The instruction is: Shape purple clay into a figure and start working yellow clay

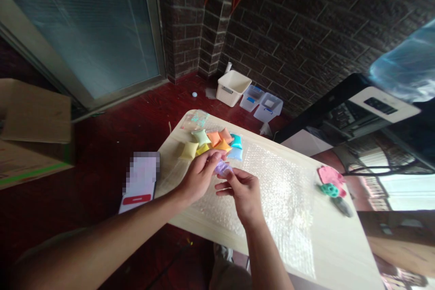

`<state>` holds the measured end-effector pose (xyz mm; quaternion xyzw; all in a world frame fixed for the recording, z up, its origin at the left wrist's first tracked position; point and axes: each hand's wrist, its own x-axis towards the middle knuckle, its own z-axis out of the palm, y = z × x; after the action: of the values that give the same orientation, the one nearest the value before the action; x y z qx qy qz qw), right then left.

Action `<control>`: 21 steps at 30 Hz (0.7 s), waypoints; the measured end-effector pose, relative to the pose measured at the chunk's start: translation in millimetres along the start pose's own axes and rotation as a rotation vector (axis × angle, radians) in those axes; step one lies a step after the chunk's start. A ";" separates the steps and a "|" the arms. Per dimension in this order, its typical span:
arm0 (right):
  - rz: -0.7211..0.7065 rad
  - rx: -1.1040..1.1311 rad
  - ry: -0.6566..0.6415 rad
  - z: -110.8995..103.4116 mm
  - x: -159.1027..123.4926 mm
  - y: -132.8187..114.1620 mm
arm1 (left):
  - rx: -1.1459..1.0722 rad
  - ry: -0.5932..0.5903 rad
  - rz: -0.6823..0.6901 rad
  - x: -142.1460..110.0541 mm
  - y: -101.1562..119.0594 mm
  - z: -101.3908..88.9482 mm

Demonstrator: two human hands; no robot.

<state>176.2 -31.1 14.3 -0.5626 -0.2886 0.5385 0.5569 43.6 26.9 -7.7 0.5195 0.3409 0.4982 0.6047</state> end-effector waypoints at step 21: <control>-0.099 -0.136 -0.043 -5.8 -4.7 -8.0 | 1.067 -0.396 0.225 11.8 21.3 -14.3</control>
<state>182.6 -35.5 21.9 -0.5724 -0.3640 0.5014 0.5371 28.2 41.6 10.9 0.8686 0.3681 0.2121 0.2550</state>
